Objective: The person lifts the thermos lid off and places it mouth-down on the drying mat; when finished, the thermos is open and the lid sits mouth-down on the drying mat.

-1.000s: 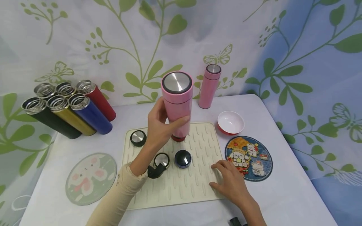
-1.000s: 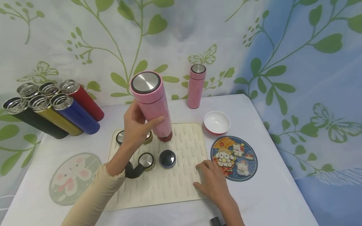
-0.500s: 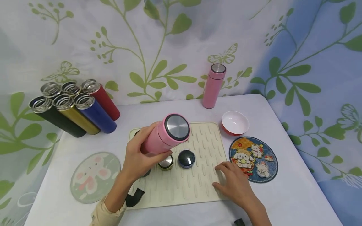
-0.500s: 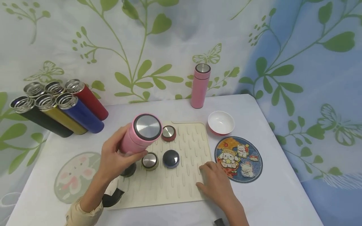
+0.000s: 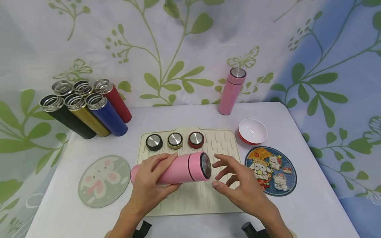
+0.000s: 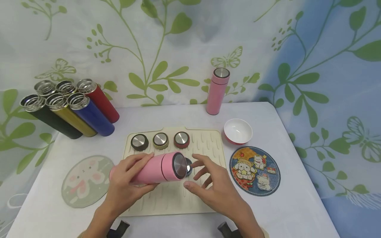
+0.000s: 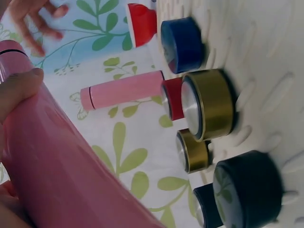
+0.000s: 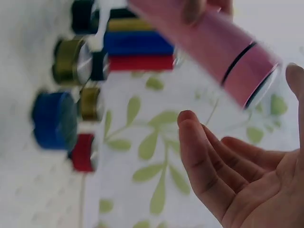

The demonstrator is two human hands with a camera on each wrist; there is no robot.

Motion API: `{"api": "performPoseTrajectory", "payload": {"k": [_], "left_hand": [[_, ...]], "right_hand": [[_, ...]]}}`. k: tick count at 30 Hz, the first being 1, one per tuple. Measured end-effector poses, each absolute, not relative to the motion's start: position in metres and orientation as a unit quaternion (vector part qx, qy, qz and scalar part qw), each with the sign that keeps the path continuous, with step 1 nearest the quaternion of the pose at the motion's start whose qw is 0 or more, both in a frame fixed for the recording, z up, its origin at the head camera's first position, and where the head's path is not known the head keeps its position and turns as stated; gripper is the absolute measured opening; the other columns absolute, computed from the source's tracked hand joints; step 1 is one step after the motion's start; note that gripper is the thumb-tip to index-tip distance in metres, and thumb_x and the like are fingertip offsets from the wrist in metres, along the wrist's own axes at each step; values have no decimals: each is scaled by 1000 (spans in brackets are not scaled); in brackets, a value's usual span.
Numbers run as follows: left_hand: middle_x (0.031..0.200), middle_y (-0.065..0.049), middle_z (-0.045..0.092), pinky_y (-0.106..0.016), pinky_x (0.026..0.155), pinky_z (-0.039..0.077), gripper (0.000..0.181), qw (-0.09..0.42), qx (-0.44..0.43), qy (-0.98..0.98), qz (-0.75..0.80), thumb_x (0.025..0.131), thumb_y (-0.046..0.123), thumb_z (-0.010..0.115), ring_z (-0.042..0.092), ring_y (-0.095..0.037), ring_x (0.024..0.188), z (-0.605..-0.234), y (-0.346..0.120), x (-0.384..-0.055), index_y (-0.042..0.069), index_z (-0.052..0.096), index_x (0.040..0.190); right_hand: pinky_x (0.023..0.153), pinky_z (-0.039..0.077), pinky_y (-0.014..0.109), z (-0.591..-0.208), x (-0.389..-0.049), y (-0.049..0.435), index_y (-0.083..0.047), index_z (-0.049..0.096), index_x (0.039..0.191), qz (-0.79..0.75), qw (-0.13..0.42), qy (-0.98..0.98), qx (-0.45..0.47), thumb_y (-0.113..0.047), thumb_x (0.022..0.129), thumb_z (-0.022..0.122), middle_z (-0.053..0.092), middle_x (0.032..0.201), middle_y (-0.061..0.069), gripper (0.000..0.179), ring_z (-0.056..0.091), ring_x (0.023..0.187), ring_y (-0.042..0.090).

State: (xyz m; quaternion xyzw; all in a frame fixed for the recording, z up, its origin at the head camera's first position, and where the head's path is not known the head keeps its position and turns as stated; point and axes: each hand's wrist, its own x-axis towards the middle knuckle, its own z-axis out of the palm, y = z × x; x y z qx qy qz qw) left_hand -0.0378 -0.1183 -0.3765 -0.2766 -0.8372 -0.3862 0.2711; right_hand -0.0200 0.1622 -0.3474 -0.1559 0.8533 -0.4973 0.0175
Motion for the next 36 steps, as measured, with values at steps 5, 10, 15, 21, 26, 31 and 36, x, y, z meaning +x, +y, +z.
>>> {"api": "performPoseTrajectory", "payload": {"k": [5, 10, 15, 21, 26, 31, 36], "left_hand": [[119, -7, 65, -46, 89, 44, 79, 289, -278, -853, -336, 57, 17, 91, 61, -27, 106, -385, -113, -32, 16, 66, 132], [117, -8, 66, -46, 88, 44, 78, 309, -277, -854, -312, 56, 16, 90, 62, -29, 103, -393, -112, -29, 13, 67, 131], [116, -6, 67, -44, 86, 44, 75, 289, -265, -860, -326, 55, 17, 89, 63, -27, 101, -397, -115, -26, 15, 69, 128], [114, -4, 70, -44, 84, 44, 74, 259, -263, -873, -320, 55, 19, 90, 65, -25, 100, -399, -119, -24, 19, 69, 126], [113, -3, 71, -42, 83, 44, 73, 259, -269, -874, -310, 56, 21, 90, 66, -23, 100, -399, -123, -25, 21, 70, 126], [114, -1, 72, -37, 85, 45, 76, 221, -277, -868, -349, 55, 23, 93, 67, -19, 101, -397, -131, -24, 21, 70, 127], [116, 3, 71, -37, 87, 45, 75, 194, -289, -858, -378, 57, 22, 93, 67, -15, 104, -391, -142, -25, 20, 69, 128]], "right_hand": [[54, 53, 30, -338, -29, 136, -27, 54, 136, -496, 47, 855, -142, -35, 89, 77, 64, 103, -5, 53, 63, 74, 12], [54, 51, 30, -344, -34, 118, -28, 59, 119, -485, 50, 865, -114, -47, 89, 73, 62, 93, -9, 38, 60, 69, 12], [55, 54, 32, -356, -34, 113, -24, 62, 113, -547, 24, 826, -132, -30, 89, 77, 63, 93, -4, 29, 63, 70, 16], [55, 53, 32, -367, -33, 113, -19, 64, 116, -591, 13, 789, -167, -17, 90, 74, 64, 99, -2, 28, 62, 74, 19], [55, 52, 30, -370, -31, 113, -12, 62, 121, -598, -3, 778, -193, -12, 87, 77, 64, 104, 1, 37, 61, 75, 18], [59, 49, 25, -365, -30, 113, -12, 60, 127, -551, -52, 784, -281, -12, 79, 85, 59, 107, 0, 55, 55, 82, 13], [80, 50, 26, -346, -30, 108, -7, 59, 129, -525, -59, 770, -357, -12, 79, 86, 54, 120, 6, 58, 54, 103, 18]]}}
